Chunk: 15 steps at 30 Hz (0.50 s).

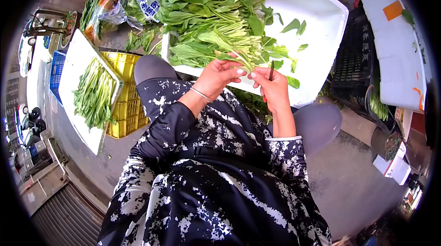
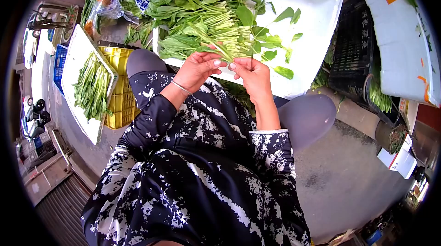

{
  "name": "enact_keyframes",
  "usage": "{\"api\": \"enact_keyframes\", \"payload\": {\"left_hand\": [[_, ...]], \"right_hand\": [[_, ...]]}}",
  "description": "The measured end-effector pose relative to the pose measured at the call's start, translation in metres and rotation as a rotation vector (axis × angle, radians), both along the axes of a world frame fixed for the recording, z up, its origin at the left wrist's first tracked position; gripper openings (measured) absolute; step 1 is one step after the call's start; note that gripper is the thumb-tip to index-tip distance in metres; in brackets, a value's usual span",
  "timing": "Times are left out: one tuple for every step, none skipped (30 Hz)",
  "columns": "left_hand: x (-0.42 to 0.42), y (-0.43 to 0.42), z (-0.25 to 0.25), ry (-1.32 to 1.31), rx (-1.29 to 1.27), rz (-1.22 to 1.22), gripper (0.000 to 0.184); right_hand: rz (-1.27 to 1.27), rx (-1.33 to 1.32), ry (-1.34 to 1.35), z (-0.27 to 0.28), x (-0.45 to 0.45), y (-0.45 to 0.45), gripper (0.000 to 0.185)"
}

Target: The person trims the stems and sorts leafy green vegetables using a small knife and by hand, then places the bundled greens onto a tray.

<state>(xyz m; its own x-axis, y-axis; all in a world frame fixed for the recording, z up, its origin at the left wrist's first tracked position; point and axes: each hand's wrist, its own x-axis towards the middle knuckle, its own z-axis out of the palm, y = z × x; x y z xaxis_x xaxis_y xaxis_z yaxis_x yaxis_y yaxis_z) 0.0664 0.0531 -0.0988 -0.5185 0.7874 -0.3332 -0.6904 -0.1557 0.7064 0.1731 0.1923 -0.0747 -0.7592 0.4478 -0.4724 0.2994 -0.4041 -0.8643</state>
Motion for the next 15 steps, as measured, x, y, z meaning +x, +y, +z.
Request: {"api": "enact_keyframes", "payload": {"left_hand": [[0.001, 0.002, 0.004, 0.002, -0.001, -0.003, 0.036], [0.002, 0.004, 0.008, 0.049, -0.035, 0.006, 0.036], [0.004, 0.006, 0.014, 0.095, -0.07, 0.015, 0.036], [0.006, 0.008, 0.023, 0.12, -0.103, 0.024, 0.036], [0.007, 0.008, 0.023, 0.122, -0.103, 0.022, 0.036], [0.008, 0.009, 0.023, 0.156, -0.106, 0.026, 0.036], [0.009, 0.009, 0.022, 0.19, -0.11, 0.03, 0.036], [0.009, 0.009, 0.021, 0.219, -0.112, 0.027, 0.032], [0.01, 0.009, 0.021, 0.221, -0.113, 0.027, 0.032], [0.011, 0.009, 0.021, 0.254, -0.101, 0.042, 0.028], [0.012, 0.009, 0.021, 0.287, -0.089, 0.057, 0.025], [0.013, 0.01, 0.021, 0.288, -0.09, 0.056, 0.025], [0.013, 0.012, 0.022, 0.242, -0.119, 0.113, 0.022], [0.014, 0.013, 0.022, 0.196, -0.148, 0.17, 0.019], [0.013, 0.014, 0.024, 0.197, -0.148, 0.169, 0.019]], "right_hand": [[-0.003, -0.001, 0.002, 0.0, 0.003, 0.0, 0.024], [0.034, 0.002, 0.008, -0.001, 0.005, 0.0, 0.023], [0.071, 0.005, 0.014, -0.001, 0.006, 0.001, 0.023], [0.067, 0.005, 0.016, 0.0, 0.008, 0.001, 0.023], [0.074, -0.018, 0.035, 0.001, 0.008, 0.001, 0.022], [0.081, -0.04, 0.054, 0.002, 0.009, 0.001, 0.022], [0.08, -0.041, 0.055, 0.002, 0.01, 0.001, 0.022], [0.095, -0.042, 0.047, 0.001, 0.011, 0.002, 0.022], [0.112, -0.043, 0.039, 0.001, 0.012, 0.002, 0.022], [0.111, -0.044, 0.04, 0.001, 0.012, 0.001, 0.022], [0.085, -0.048, 0.045, 0.001, 0.013, -0.001, 0.024], [0.059, -0.052, 0.05, 0.001, 0.014, -0.003, 0.027], [0.058, -0.052, 0.051, 0.001, 0.015, -0.006, 0.027], [0.002, -0.095, 0.111, -0.001, 0.015, -0.01, 0.032], [-0.055, -0.137, 0.171, -0.002, 0.016, -0.013, 0.037]]}}
